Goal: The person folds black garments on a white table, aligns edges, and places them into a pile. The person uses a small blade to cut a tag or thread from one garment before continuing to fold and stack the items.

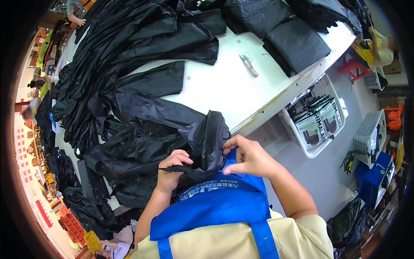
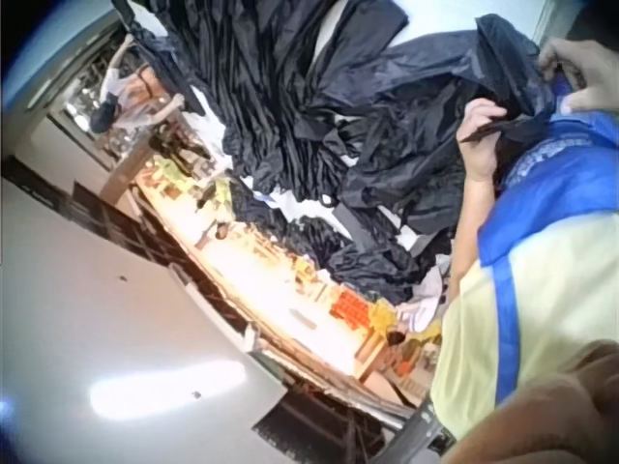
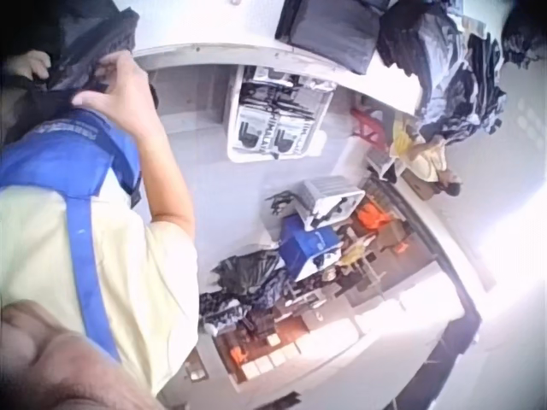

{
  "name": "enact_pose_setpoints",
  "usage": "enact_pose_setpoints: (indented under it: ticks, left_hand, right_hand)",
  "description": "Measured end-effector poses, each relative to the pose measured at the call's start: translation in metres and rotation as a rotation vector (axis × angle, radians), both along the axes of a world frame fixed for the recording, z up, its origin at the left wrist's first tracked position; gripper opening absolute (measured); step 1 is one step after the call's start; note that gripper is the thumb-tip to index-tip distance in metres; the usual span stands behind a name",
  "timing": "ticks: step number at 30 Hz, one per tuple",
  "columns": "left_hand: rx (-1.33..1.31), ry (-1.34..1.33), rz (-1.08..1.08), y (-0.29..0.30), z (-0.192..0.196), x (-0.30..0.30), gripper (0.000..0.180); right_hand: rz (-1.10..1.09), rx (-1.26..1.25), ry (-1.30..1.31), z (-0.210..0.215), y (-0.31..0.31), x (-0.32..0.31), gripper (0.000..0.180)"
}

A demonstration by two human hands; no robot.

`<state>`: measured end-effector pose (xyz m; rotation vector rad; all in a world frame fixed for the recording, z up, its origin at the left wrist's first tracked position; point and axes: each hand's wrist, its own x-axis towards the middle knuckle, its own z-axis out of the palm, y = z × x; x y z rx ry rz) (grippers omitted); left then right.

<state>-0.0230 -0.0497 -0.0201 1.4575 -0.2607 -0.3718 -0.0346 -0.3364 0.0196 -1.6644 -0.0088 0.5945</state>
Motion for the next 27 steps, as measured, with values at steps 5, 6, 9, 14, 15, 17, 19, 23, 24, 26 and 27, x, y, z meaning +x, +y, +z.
enact_pose_setpoints:
  ticks: [5,6,9,14,15,17,19,23,24,26,27]
  left_hand:
    - [-0.041,0.096,0.054,-0.005,0.003,0.003,0.029]
    - [-0.07,0.122,0.068,-0.005,0.003,0.002,0.03]
    - [-0.137,0.18,0.101,-0.007,0.003,0.0,0.031]
    - [-0.038,0.019,0.001,-0.009,0.003,-0.001,0.026]
    - [0.124,-0.112,-0.127,-0.013,0.006,0.0,0.022]
    - [0.192,-0.258,-0.398,-0.039,0.023,0.005,0.015]
    - [0.252,-0.344,-0.555,-0.062,0.024,-0.003,0.012]
    - [0.305,-0.509,-0.563,-0.072,0.021,-0.007,0.035]
    - [0.321,-0.563,-0.429,-0.071,0.03,-0.007,0.042]
    - [0.532,-0.736,-0.158,-0.046,0.024,-0.003,0.075]
    - [0.59,-0.698,-0.025,-0.042,0.019,0.0,0.077]
  right_hand:
    - [-0.04,0.189,-0.097,-0.004,-0.005,0.007,0.014]
    - [-0.057,0.374,0.022,-0.006,-0.017,0.008,0.014]
    - [-0.261,0.592,0.002,-0.013,-0.045,0.008,0.01]
    - [-0.122,-0.757,-0.373,-0.043,-0.1,0.03,0.029]
    - [-0.208,-0.804,-0.371,-0.046,-0.09,0.031,0.042]
    - [-0.16,-0.548,-0.058,-0.041,-0.059,0.045,0.078]
    - [-0.016,-0.341,0.176,-0.06,-0.023,0.052,0.098]
    - [0.01,-0.379,-0.171,-0.055,0.004,0.066,0.076]
    - [-0.042,-0.219,-0.206,-0.038,-0.009,0.082,0.075]
    - [-0.162,0.049,-0.244,0.007,-0.038,0.111,0.077]
    - [-0.245,-0.008,-0.342,0.02,-0.049,0.122,0.075]
